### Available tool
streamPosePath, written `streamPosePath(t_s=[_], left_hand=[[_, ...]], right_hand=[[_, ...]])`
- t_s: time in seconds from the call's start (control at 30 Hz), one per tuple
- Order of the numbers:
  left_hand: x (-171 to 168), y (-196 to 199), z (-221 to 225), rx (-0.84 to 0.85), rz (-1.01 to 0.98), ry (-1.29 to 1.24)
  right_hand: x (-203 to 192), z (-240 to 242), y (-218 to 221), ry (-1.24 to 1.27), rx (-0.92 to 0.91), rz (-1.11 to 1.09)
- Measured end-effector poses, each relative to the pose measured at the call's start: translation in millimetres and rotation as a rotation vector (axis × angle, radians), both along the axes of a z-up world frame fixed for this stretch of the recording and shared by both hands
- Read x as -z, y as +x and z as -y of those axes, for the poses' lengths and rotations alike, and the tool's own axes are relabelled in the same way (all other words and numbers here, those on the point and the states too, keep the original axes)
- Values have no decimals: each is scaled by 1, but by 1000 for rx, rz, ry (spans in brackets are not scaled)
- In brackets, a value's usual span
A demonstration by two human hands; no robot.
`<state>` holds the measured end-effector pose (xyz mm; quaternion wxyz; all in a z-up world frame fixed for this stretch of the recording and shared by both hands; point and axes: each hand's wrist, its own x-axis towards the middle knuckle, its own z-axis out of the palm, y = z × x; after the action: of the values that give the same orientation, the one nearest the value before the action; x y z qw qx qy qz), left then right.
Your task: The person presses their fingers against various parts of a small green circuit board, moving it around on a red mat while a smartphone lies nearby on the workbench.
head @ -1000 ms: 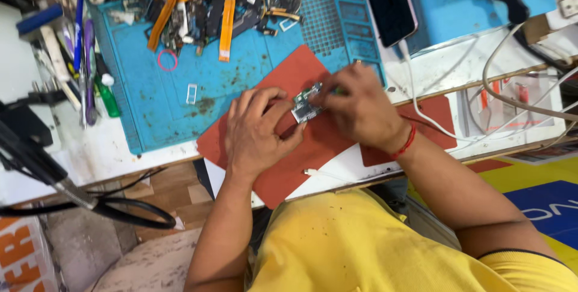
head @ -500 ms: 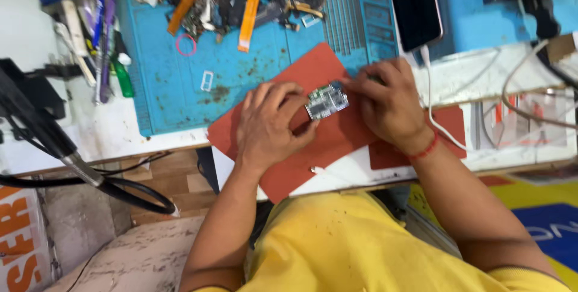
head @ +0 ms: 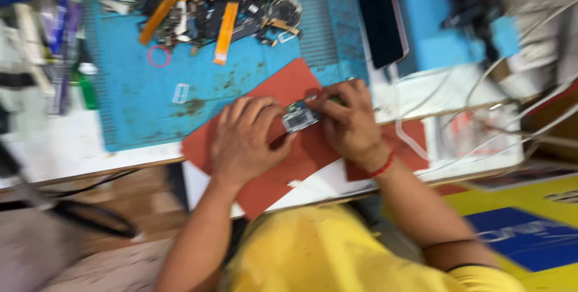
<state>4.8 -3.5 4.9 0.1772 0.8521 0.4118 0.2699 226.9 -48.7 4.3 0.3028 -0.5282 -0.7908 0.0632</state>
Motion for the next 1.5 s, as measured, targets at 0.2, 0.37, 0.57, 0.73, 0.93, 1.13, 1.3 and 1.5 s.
streamPosePath(t_s=[0.2, 0.37, 0.57, 0.73, 0.93, 1.13, 1.3, 1.5], left_hand=[[5, -3, -4, 40, 38, -21], [5, -6, -3, 41, 49, -17], [9, -6, -1, 47, 87, -27], [8, -4, -3, 51, 102, -7], [10, -6, -3, 68, 103, -4], [9, -8, -2, 59, 129, -23], [8, -6, -4, 56, 121, -24], [9, -8, -1, 63, 83, -27]], right_hand=[[1, 5, -11, 40, -32, -25], [3, 7, -16, 35, -105, 42], [0, 16, -15, -11, 72, 55], [-6, 11, -14, -11, 78, 8], [3, 26, -18, -36, 39, 44], [-6, 59, -27, -240, 34, 82], [-22, 49, -32, -466, 45, 128], [-23, 39, -37, -278, 86, 242]])
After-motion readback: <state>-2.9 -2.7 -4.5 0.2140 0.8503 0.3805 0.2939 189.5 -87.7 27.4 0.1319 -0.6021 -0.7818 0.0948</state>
